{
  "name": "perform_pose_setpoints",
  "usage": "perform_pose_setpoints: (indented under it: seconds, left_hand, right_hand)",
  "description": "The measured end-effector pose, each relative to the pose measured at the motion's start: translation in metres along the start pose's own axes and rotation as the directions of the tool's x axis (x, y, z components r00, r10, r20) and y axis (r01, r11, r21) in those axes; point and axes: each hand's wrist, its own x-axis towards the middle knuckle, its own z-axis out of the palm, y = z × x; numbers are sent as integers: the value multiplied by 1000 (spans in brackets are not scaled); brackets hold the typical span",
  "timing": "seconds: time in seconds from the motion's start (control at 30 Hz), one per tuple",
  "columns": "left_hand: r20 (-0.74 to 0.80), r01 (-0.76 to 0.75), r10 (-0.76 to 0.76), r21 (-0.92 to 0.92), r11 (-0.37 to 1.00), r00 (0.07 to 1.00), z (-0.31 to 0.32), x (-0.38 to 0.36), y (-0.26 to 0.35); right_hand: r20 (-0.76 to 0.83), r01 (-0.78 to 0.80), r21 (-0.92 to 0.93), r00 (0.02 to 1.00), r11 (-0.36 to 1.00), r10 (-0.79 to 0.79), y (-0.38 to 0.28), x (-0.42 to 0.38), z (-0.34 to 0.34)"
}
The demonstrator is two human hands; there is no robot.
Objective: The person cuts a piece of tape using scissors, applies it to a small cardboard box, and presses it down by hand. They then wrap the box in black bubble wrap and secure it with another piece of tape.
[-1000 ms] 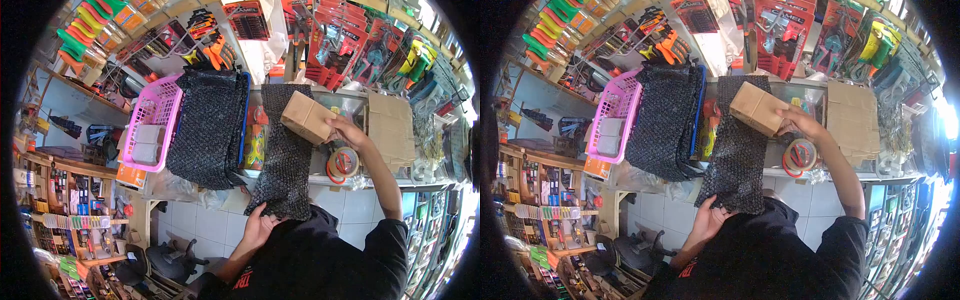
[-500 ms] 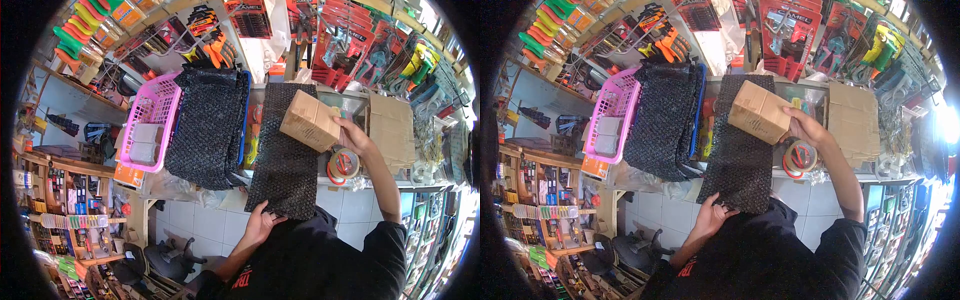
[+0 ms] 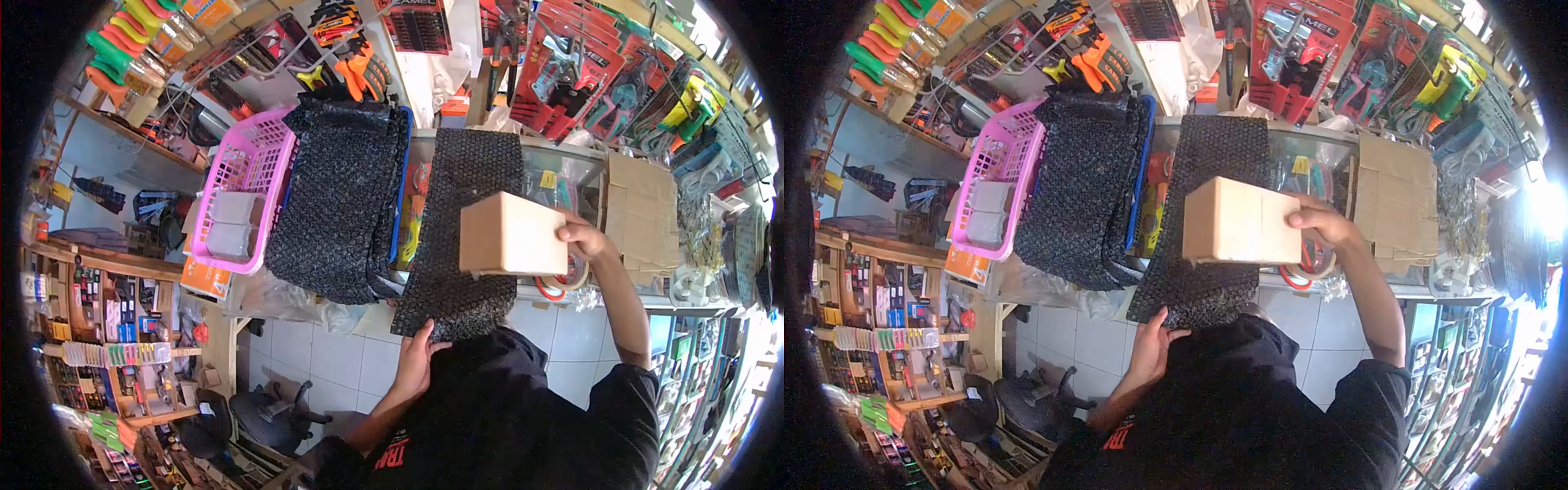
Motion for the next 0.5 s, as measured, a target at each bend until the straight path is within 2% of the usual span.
perform_pose_setpoints:
  seconds: [0.07,0.2,0.3,0.37,0.47,0.5]
  left_hand:
    - [-27,-68,68,26,997,997,18,-9,19]
    - [79,-45,62,-204,978,995,23,0,18]
    - [26,-222,227,-133,966,974,42,2,19]
    - [53,-198,211,-177,964,976,53,3,28]
    - [136,-191,224,-221,956,965,61,4,35]
    - [196,-128,186,-279,952,963,61,6,36]
  right_hand:
    - [44,-2,-3,999,1000,2,-2,-3,6]
    - [101,4,-1,995,1000,-4,6,0,14]
    - [132,-2,39,991,999,-3,7,3,25]
    - [124,3,108,992,994,-16,24,2,17]
    - [121,66,62,990,996,-73,22,3,29]
    - [131,95,60,986,994,-102,23,4,32]
